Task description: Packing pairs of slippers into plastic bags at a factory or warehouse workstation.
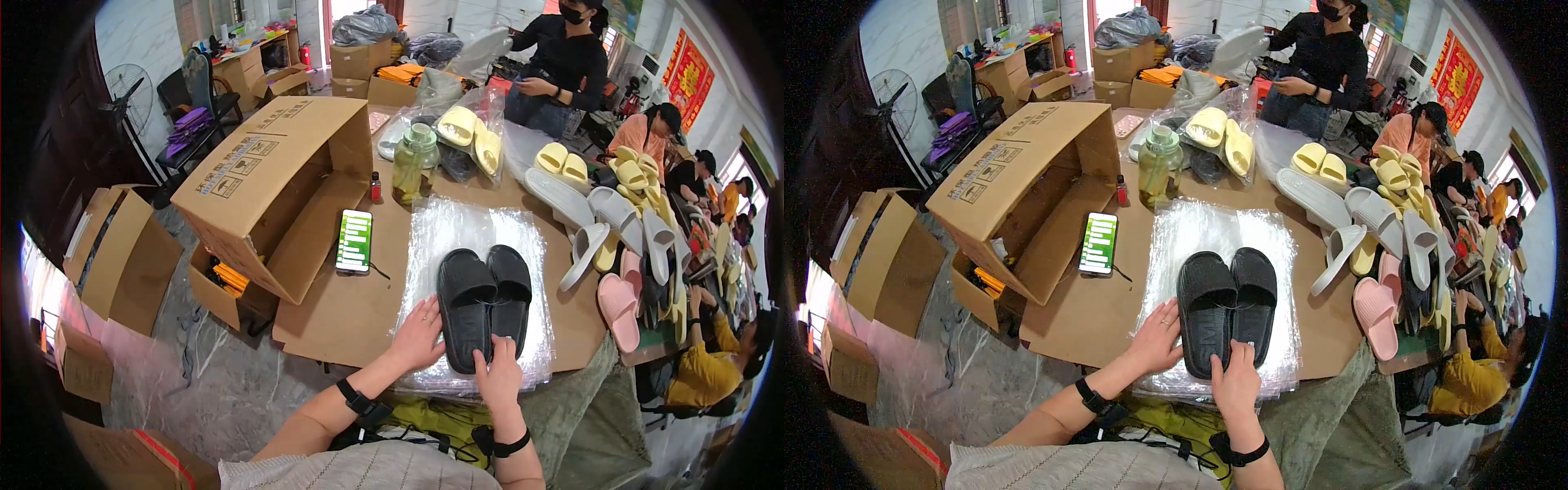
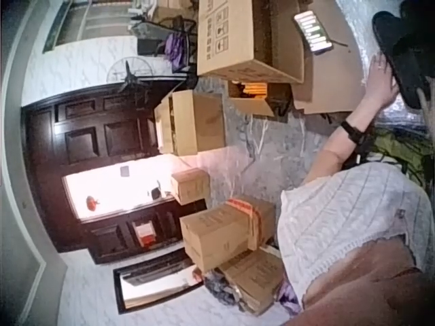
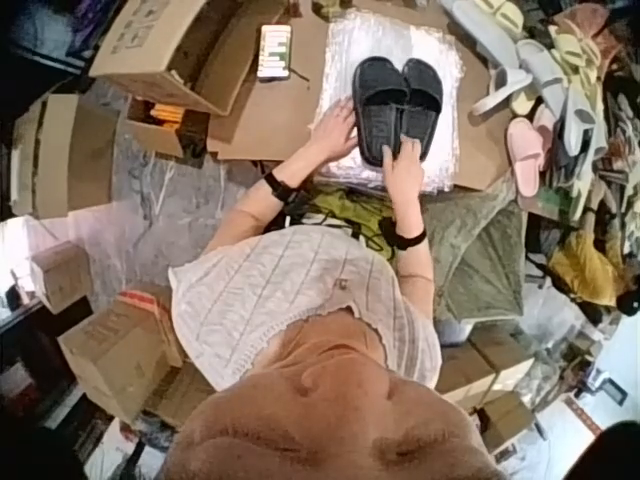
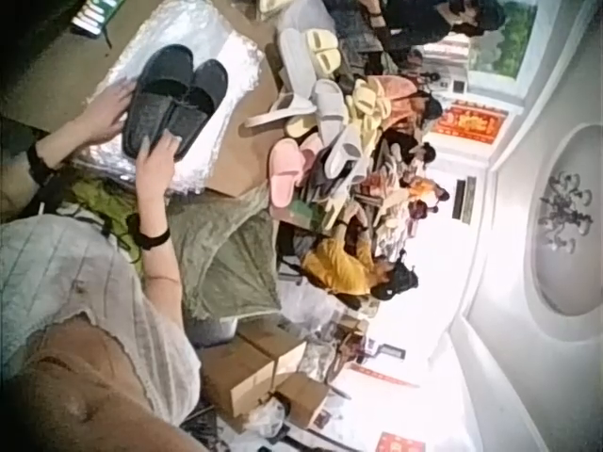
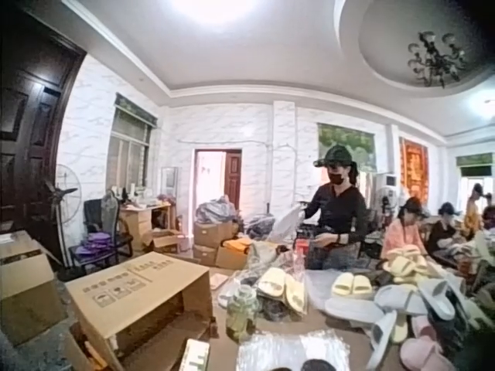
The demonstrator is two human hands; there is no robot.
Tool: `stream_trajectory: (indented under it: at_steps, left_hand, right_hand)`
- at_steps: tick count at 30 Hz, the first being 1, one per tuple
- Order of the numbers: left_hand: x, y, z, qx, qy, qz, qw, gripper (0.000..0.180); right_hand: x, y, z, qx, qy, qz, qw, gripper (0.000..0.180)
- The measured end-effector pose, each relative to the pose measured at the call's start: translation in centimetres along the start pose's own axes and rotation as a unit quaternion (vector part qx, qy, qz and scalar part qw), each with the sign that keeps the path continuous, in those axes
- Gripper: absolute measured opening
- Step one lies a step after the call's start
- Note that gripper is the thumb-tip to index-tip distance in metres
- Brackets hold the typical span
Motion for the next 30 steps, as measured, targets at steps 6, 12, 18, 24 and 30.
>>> stream_trajectory:
  at_steps: [6, 12, 18, 24, 30]
  left_hand:
    - [-0.2, 0.7, 0.2, -0.005, 0.021, -0.022, 1.000, 0.074]
    - [0.0, -0.1, 0.4, -0.022, 0.019, -0.017, 0.999, 0.070]
    - [0.3, 0.2, 0.5, -0.018, -0.011, 0.021, 1.000, 0.072]
    - [0.2, -0.3, 0.7, -0.013, -0.015, 0.030, 0.999, 0.070]
    - [0.1, 0.1, 0.6, -0.015, -0.014, 0.030, 0.999, 0.069]
  right_hand:
    - [3.7, 4.5, -1.3, 0.090, 0.018, 0.052, 0.994, 0.039]
    - [6.0, 12.7, -4.0, 0.208, 0.015, 0.136, 0.968, 0.032]
    - [2.5, 13.7, -3.6, 0.301, -0.069, 0.205, 0.929, 0.034]
    - [3.4, 17.3, -3.5, 0.339, -0.066, 0.282, 0.895, 0.037]
    - [4.3, 20.0, -5.0, 0.384, -0.041, 0.334, 0.860, 0.040]
Point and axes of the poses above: each hand's wrist, its own x-axis towards the middle knuckle, its own y-axis out of the back of the hand, z = x × y, the point moved 2 cm from there along x, towards the middle knuckle, and after that the axes turned 14 degrees about z, right-handed, at the moved point
